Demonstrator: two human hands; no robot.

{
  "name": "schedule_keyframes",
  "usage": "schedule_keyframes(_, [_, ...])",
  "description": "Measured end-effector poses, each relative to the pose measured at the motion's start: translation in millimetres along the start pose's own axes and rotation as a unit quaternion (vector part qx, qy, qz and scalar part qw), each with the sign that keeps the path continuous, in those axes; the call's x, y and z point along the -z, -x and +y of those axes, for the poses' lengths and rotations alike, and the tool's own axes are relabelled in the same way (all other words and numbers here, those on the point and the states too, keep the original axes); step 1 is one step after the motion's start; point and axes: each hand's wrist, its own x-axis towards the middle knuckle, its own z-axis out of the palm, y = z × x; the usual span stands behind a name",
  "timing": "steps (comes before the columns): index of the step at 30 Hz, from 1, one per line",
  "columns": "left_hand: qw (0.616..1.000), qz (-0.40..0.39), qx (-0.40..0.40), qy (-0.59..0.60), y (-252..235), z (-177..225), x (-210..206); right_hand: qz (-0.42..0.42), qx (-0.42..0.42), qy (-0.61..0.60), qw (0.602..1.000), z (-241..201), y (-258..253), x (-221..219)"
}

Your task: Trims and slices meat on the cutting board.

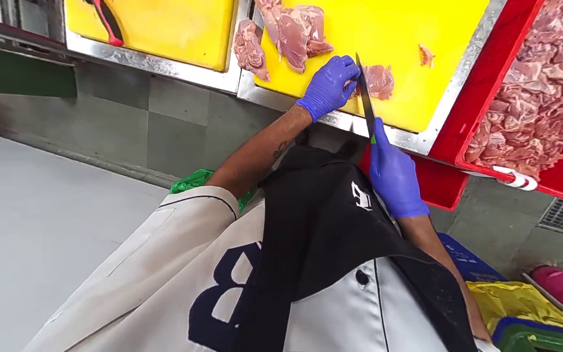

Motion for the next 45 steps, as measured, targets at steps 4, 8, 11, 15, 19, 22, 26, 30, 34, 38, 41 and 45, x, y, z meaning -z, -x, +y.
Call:
schedule_keyframes(4, [1.0,0.006,0.001,0.003,-1,-1,2,0.024,0.0,-0.052,0.998,-23,-66,-5])
schedule_keyframes(8, [1.0,-0.009,-0.004,-0.016,0,-5,1,0.015,-0.002,-0.049,0.999,-17,-55,-11])
schedule_keyframes(11, [1.0,0.0,0.01,-0.012,-3,-8,3,-0.019,-0.004,-0.036,0.999,12,4,-15])
schedule_keyframes(15, [0.999,0.013,0.022,0.033,0,-7,8,-0.047,0.011,-0.086,0.995,40,69,13])
schedule_keyframes(19, [0.997,-0.052,0.014,-0.047,-5,-10,14,0.035,-0.006,-0.16,0.986,48,61,23])
schedule_keyframes(22, [0.995,0.003,0.1,0.002,-25,-14,21,0.039,-0.027,-0.173,0.984,42,36,13])
schedule_keyframes(26, [0.997,-0.031,0.004,0.064,-21,13,4,0.028,-0.029,-0.118,0.992,32,31,2])
schedule_keyframes(30, [1.0,-0.03,0.006,0.001,-17,21,-12,0.012,-0.028,-0.023,0.999,30,29,5])
schedule_keyframes(34, [0.999,-0.036,0.007,-0.012,-19,21,-10,0.014,-0.026,-0.006,1.0,11,-38,3])
schedule_keyframes(38, [0.998,-0.057,0.001,-0.015,-22,19,-6,0.054,-0.011,-0.029,0.998,-6,-78,1])
schedule_keyframes(41, [0.998,-0.059,0.006,0.0,-30,13,-3,0.018,-0.021,-0.027,0.999,9,-43,-3])
schedule_keyframes(45, [0.996,-0.042,0.077,0.0,-49,4,9,-0.02,-0.038,-0.018,0.999,37,35,-7])
